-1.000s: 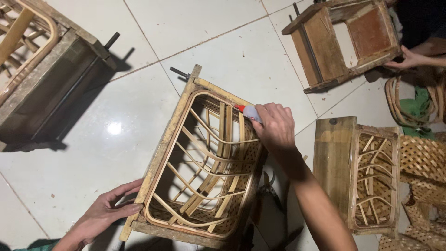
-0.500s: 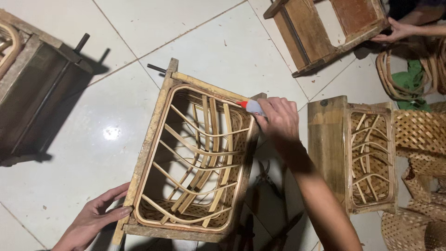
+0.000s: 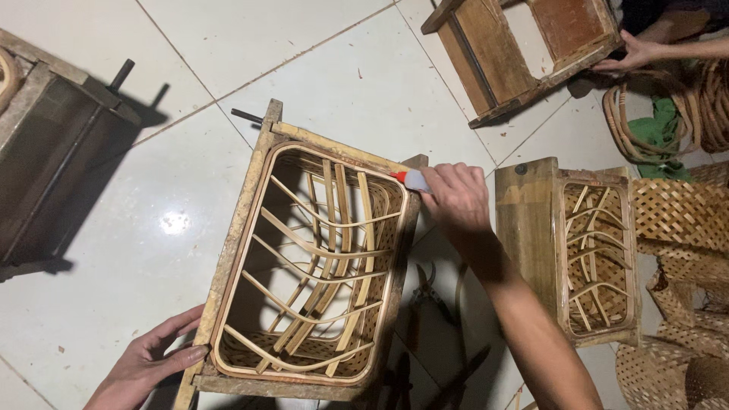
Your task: The person assembles a rectangular basket frame by inserting curved bamboo strips into a wooden mold, tapping them into place with a hammer, and applying glue along the joints. The person repeatedly adjusts the strips and secures them with a hammer and glue bottle.
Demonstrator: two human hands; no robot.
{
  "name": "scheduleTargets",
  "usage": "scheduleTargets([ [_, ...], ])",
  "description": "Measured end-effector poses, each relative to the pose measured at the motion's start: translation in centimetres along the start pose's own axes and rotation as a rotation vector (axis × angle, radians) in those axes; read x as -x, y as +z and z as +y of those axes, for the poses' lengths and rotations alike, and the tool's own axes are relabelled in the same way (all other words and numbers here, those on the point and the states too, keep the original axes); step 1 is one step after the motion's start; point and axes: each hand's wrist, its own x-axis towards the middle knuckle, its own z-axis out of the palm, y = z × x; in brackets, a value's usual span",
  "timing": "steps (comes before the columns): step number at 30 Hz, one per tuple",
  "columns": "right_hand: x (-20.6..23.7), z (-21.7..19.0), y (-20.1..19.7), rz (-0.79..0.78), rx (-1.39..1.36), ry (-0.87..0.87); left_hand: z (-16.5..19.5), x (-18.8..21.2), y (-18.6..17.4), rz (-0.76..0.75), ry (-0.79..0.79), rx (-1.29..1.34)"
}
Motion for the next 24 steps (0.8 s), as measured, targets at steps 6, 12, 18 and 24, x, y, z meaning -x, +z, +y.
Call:
scheduleTargets([
  [6, 2.8, 0.7, -1.6, 0.059, -0.017, 0.058, -0.6, -0.4, -0.3, -0.013, -0.014, -0.027],
  [12, 4.7, 0.9, -0.5, 0.09, 0.029, 0.13, -1.4, -0.8, -0.4, -0.045, 0.04, 0.01],
  [18, 4.4, 1.5, 0.7, 0.023, 0.108, 0.105, -0.8, -0.5, -0.1, -0.011, 0.025, -0.043],
  [24, 9.9, -0.5, 0.9, 0.078, -0.206, 0.382, 0.6, 1.2, 1.0, 0.056, -0.057, 0.056],
])
